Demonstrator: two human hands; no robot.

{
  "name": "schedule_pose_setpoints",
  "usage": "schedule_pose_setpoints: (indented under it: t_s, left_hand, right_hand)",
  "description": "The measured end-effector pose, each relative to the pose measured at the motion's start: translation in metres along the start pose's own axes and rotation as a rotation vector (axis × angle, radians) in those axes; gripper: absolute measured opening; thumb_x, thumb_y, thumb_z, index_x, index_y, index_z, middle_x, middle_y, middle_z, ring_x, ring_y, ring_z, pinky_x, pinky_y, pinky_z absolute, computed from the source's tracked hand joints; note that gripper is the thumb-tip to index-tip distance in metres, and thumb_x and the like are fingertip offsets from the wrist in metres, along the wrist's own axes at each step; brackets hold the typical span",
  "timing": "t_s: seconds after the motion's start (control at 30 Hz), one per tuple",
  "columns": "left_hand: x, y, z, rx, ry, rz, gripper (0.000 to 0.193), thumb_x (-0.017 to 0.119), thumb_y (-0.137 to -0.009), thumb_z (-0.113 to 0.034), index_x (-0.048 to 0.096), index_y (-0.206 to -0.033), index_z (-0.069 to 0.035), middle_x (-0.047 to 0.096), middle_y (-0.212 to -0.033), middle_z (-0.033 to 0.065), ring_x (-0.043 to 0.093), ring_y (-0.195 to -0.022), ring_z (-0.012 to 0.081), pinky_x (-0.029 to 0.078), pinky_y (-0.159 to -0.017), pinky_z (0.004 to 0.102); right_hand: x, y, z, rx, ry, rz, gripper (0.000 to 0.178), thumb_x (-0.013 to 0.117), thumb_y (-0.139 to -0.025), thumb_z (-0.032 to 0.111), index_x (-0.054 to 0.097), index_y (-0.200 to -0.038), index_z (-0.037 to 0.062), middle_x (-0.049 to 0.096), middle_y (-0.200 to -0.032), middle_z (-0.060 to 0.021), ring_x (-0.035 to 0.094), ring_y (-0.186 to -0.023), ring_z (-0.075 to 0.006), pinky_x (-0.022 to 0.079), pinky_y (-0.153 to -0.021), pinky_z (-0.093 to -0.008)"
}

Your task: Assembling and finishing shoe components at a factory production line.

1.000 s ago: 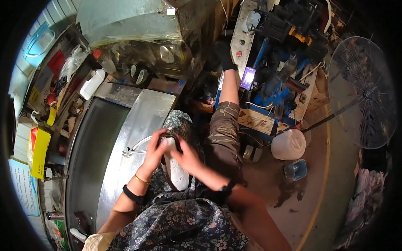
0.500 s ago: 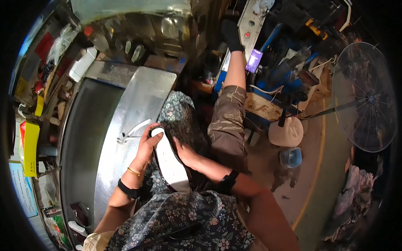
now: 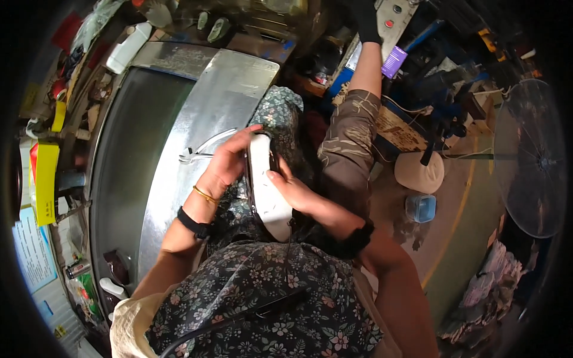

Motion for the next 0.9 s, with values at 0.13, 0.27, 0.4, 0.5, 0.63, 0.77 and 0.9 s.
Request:
schedule_pose_setpoints:
  t_s: [0.13, 0.27, 0.4, 0.5, 0.63, 0.77, 0.9]
  left_hand:
    - [-0.014, 0.016, 0.047, 0.070, -0.012, -0.455, 0.053, 0.038, -0.102, -0.036, 0.052, -0.131, 0.006, 0.051, -0.137, 0.0199, 0.044, -0.130, 0.0299, 0.033, -0.110, 0.0367]
    - [0.019, 0.028, -0.008, -0.020, -1.889, -0.633, 0.053, 0.030, -0.101, -0.035, 0.067, -0.092, 0.001, 0.068, -0.078, 0.0237, 0.067, -0.077, 0.0416, 0.054, -0.071, 0.0474]
    - [0.011, 0.027, -0.032, 0.025, -1.992, -0.381, 0.049, 0.029, -0.101, -0.035, 0.062, -0.093, 0.000, 0.068, -0.077, 0.0214, 0.067, -0.073, 0.0391, 0.053, -0.068, 0.0483]
    - [0.013, 0.069, -0.014, -0.011, -1.717, -0.159, 0.044, 0.030, -0.101, -0.036, 0.044, -0.120, 0.001, 0.066, -0.093, 0.0276, 0.065, -0.084, 0.0434, 0.051, -0.076, 0.0514]
    - [0.034, 0.069, 0.008, -0.004, -1.656, -0.459, 0.046, 0.033, -0.100, -0.039, 0.044, -0.124, -0.001, 0.066, -0.091, 0.0276, 0.064, -0.085, 0.0461, 0.050, -0.078, 0.0526]
    - [0.002, 0.058, 0.025, 0.216, -1.245, -0.419, 0.061, 0.028, -0.102, -0.047, 0.047, -0.128, 0.005, 0.062, -0.112, 0.0290, 0.059, -0.109, 0.0387, 0.044, -0.093, 0.0439]
    - [-0.036, 0.008, 0.006, 0.208, -0.755, -0.382, 0.075, 0.024, -0.100, -0.060, 0.053, -0.132, 0.002, 0.060, -0.125, 0.0151, 0.053, -0.116, 0.0208, 0.038, -0.102, 0.0309]
  right_hand:
    - [0.004, -0.017, 0.014, 0.103, -0.069, 0.026, 0.069, 0.045, -0.101, 0.038, 0.010, -0.154, 0.0118, 0.039, -0.147, -0.0184, 0.046, -0.128, -0.0247, 0.036, -0.105, -0.0337]
    - [0.024, -0.027, 0.024, 0.199, 0.531, -0.115, 0.078, 0.046, -0.099, 0.040, 0.003, -0.152, 0.0044, 0.036, -0.144, -0.0305, 0.049, -0.124, -0.0432, 0.042, -0.100, -0.0424]
    - [0.032, -0.031, 0.018, 0.021, 0.401, -0.120, 0.081, 0.046, -0.098, 0.040, 0.001, -0.150, -0.0035, 0.035, -0.142, -0.0344, 0.045, -0.124, -0.0482, 0.040, -0.102, -0.0436]
    - [0.021, -0.019, 0.002, -0.120, 0.139, -0.073, 0.077, 0.049, -0.099, 0.033, 0.005, -0.149, -0.0063, 0.031, -0.146, -0.0329, 0.037, -0.134, -0.0416, 0.033, -0.108, -0.0397]
    - [0.022, -0.015, 0.001, -0.077, 0.300, -0.206, 0.074, 0.046, -0.100, 0.035, 0.006, -0.150, -0.0008, 0.025, -0.150, -0.0309, 0.036, -0.135, -0.0418, 0.033, -0.108, -0.0427]
    - [0.012, -0.012, 0.007, -0.202, 0.318, -0.119, 0.072, 0.043, -0.102, 0.036, 0.004, -0.151, 0.0016, 0.026, -0.152, -0.0254, 0.032, -0.139, -0.0361, 0.030, -0.111, -0.0388]
    - [-0.017, -0.022, 0.027, 0.007, 0.279, 0.109, 0.069, 0.031, -0.102, 0.051, 0.031, -0.143, -0.0042, 0.048, -0.135, -0.0219, 0.043, -0.130, -0.0307, 0.034, -0.107, -0.0382]
Point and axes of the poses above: each hand's wrist, its own y-axis away from the middle knuckle, its own x-axis out of the palm, z = x × y, the point moved 3 cm from there along -y, towards the middle knuckle
